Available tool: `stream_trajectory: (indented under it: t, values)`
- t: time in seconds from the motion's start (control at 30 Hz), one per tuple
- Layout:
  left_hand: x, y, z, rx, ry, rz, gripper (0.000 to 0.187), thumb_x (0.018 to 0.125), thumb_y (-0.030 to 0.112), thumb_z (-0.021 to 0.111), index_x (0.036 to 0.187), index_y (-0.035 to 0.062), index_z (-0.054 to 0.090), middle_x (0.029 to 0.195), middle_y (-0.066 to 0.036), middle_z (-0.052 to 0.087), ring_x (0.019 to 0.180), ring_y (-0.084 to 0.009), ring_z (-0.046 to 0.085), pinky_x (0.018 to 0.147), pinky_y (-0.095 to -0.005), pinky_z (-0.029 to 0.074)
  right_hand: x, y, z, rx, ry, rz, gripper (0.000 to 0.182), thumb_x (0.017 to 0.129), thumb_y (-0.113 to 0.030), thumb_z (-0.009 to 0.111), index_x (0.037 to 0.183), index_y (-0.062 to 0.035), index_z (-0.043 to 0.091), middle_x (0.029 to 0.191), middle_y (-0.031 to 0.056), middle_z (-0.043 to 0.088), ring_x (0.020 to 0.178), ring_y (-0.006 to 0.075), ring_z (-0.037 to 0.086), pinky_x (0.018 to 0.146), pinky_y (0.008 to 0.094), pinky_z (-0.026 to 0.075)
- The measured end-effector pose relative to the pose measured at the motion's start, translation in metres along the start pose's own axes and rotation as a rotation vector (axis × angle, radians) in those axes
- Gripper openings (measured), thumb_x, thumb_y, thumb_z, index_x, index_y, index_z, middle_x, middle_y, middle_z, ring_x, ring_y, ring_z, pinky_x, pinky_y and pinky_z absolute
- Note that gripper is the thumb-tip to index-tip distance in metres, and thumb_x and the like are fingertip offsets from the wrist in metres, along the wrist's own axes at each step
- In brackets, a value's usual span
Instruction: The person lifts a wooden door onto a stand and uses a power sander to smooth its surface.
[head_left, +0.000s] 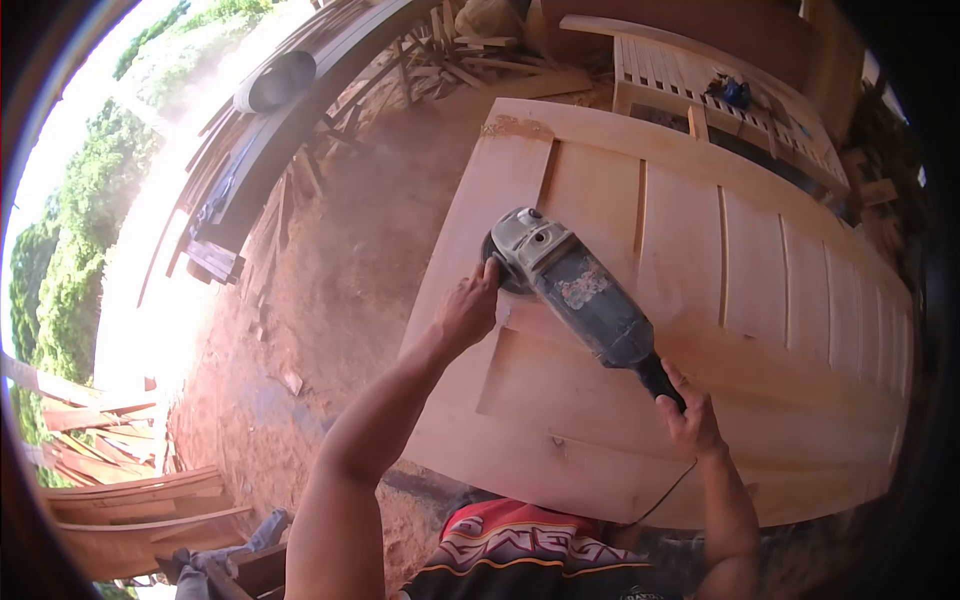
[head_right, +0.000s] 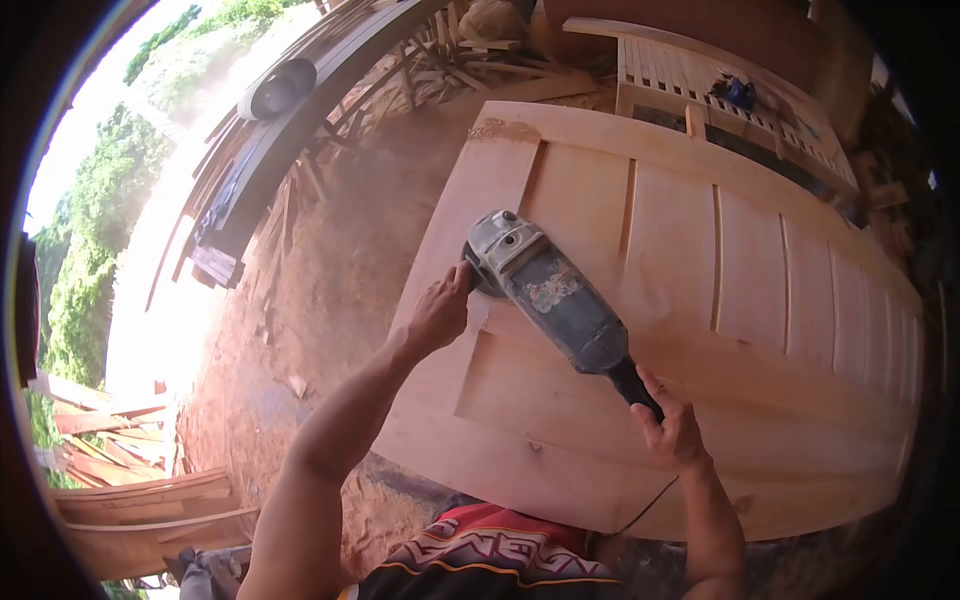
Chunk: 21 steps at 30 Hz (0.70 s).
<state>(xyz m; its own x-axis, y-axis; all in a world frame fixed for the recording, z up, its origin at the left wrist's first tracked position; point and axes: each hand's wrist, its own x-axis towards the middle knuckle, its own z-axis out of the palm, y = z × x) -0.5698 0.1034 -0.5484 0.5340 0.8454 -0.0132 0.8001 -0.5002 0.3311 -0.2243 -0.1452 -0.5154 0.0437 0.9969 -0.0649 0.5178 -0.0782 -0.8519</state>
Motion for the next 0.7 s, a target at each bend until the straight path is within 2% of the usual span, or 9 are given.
stream_trajectory:
  t: [0.17, 0.3, 0.4, 0.5, 0.63, 0.7]
  values:
    - [-0.002, 0.013, 0.000, -0.046, -0.014, 0.010, 0.049, 0.087, -0.003, 0.052, 0.135, -0.0032, 0.041, 0.112, -0.027, 0.061, 0.098, -0.0491, 0.063, 0.085, -0.0568, 0.050, -0.017, 0.020, 0.004, -0.049, 0.049, -0.098, 0.055, 0.097, -0.020, 0.067, 0.147, 0.0003, 0.054, 0.122, 0.0301, 0.069, 0.111, 0.0432, 0.069, 0.094, 0.0412, 0.054]
    - [-0.070, 0.025, -0.011, -0.027, -0.068, -0.091, 0.047, 0.088, -0.003, 0.052, 0.134, -0.0031, 0.042, 0.112, -0.027, 0.060, 0.097, -0.0485, 0.063, 0.084, -0.0565, 0.050, -0.056, 0.012, 0.017, -0.068, 0.001, -0.160, 0.055, 0.093, -0.018, 0.070, 0.144, -0.0005, 0.057, 0.115, 0.0309, 0.069, 0.108, 0.0452, 0.069, 0.093, 0.0425, 0.054]
    - [-0.134, 0.027, -0.020, -0.033, -0.107, -0.191, 0.046, 0.088, -0.002, 0.053, 0.133, -0.0038, 0.043, 0.113, -0.027, 0.059, 0.100, -0.0490, 0.061, 0.086, -0.0574, 0.049, -0.076, -0.007, 0.028, -0.164, -0.052, -0.302, 0.056, 0.091, -0.017, 0.073, 0.142, -0.0015, 0.058, 0.108, 0.0281, 0.071, 0.101, 0.0452, 0.070, 0.088, 0.0439, 0.056]
    - [-0.169, 0.019, -0.025, -0.026, -0.133, -0.259, 0.044, 0.088, -0.001, 0.053, 0.131, -0.0041, 0.044, 0.115, -0.027, 0.058, 0.102, -0.0490, 0.061, 0.088, -0.0577, 0.049, -0.096, -0.007, 0.045, -0.087, -0.213, -0.139, 0.056, 0.089, -0.018, 0.075, 0.141, -0.0025, 0.059, 0.104, 0.0251, 0.071, 0.095, 0.0430, 0.071, 0.083, 0.0455, 0.057]
    - [-0.143, 0.008, -0.021, 0.004, -0.111, -0.221, 0.043, 0.088, -0.002, 0.052, 0.130, -0.0034, 0.043, 0.116, -0.027, 0.057, 0.103, -0.0491, 0.061, 0.088, -0.0576, 0.049, -0.073, -0.009, 0.045, -0.090, -0.084, -0.241, 0.057, 0.090, -0.019, 0.075, 0.141, -0.0022, 0.059, 0.105, 0.0246, 0.072, 0.096, 0.0438, 0.070, 0.083, 0.0467, 0.056]
    - [-0.099, 0.013, -0.019, 0.003, -0.089, -0.182, 0.044, 0.088, -0.003, 0.052, 0.130, -0.0033, 0.042, 0.115, -0.027, 0.058, 0.104, -0.0492, 0.061, 0.088, -0.0576, 0.050, -0.056, -0.002, 0.035, -0.087, -0.046, -0.185, 0.056, 0.092, -0.018, 0.073, 0.143, -0.0008, 0.057, 0.110, 0.0268, 0.071, 0.100, 0.0447, 0.070, 0.087, 0.0456, 0.056]
